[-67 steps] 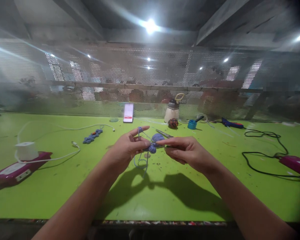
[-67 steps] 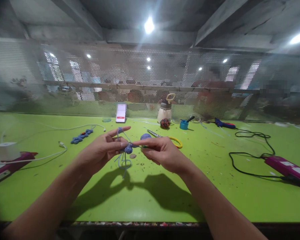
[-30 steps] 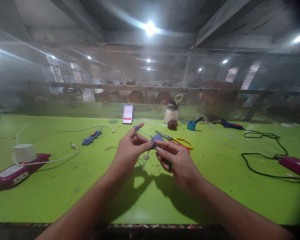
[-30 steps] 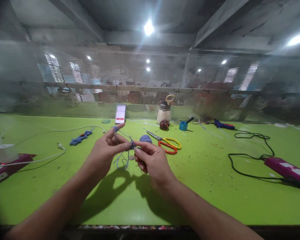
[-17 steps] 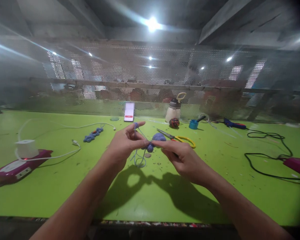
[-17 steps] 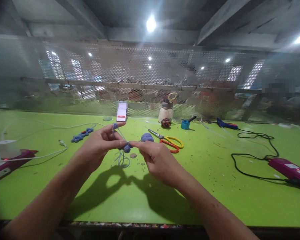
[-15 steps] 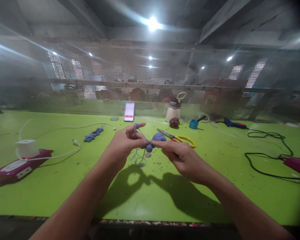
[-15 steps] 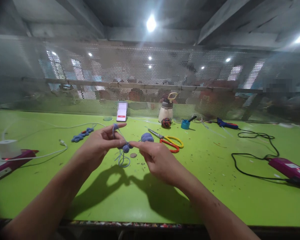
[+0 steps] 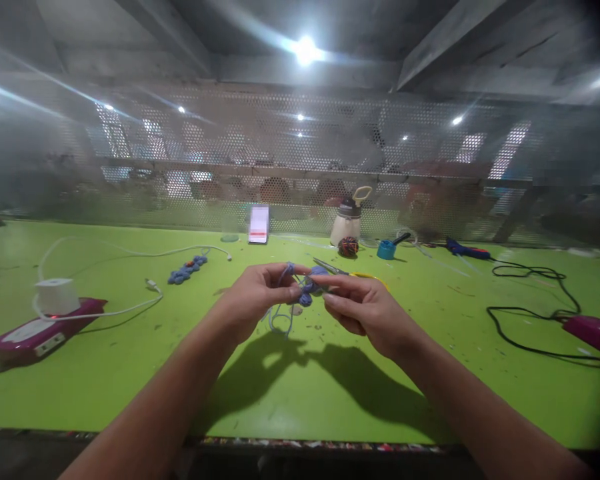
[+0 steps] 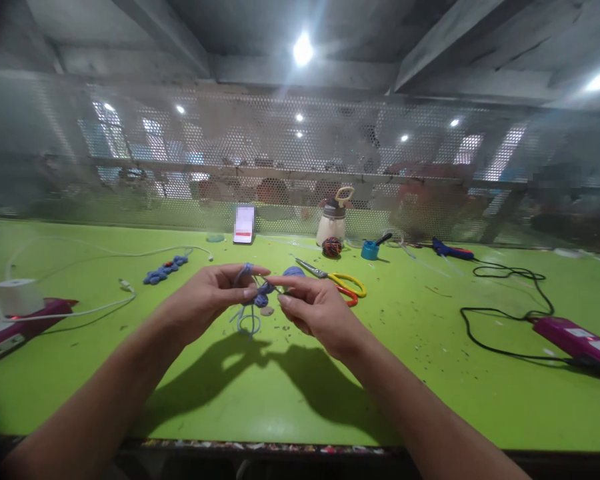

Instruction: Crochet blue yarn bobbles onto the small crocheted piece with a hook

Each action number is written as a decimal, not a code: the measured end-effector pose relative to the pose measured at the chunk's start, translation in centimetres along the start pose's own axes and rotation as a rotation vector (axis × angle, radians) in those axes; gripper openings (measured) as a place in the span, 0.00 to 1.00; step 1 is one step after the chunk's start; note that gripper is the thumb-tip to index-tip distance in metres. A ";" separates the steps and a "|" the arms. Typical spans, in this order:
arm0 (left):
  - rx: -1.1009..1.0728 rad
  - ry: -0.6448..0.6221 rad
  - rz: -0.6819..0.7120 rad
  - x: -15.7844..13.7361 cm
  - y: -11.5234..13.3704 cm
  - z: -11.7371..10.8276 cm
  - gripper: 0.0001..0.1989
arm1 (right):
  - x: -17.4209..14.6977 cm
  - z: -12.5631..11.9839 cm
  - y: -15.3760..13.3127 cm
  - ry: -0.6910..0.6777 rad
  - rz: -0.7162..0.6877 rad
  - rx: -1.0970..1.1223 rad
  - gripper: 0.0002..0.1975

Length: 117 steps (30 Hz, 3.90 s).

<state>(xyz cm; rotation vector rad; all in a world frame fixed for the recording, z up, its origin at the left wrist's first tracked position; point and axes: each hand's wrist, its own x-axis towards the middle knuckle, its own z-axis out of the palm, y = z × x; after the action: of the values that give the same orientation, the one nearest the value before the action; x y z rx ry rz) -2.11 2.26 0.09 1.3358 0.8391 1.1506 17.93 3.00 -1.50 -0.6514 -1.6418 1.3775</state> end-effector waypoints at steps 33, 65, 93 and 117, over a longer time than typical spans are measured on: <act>-0.024 0.134 0.116 0.6 -0.9 0.5 0.58 | 0.4 0.8 0.4 0.139 0.102 -0.015 0.19; 0.532 0.402 0.359 -0.5 -1.7 2.7 0.39 | 0.8 1.6 1.3 0.212 0.242 0.173 0.17; -0.312 0.139 0.084 -0.6 0.8 1.3 0.51 | 0.2 0.3 -0.3 0.125 -0.166 -0.203 0.15; -0.262 0.099 0.158 -1.0 1.1 1.2 0.54 | 0.1 0.2 0.0 0.144 -0.273 -0.287 0.09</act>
<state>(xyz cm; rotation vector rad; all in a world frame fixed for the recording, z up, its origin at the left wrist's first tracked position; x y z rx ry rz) -1.39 0.85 1.15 1.1502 0.6353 1.4082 17.74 2.99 -1.48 -0.6458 -1.7537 0.8897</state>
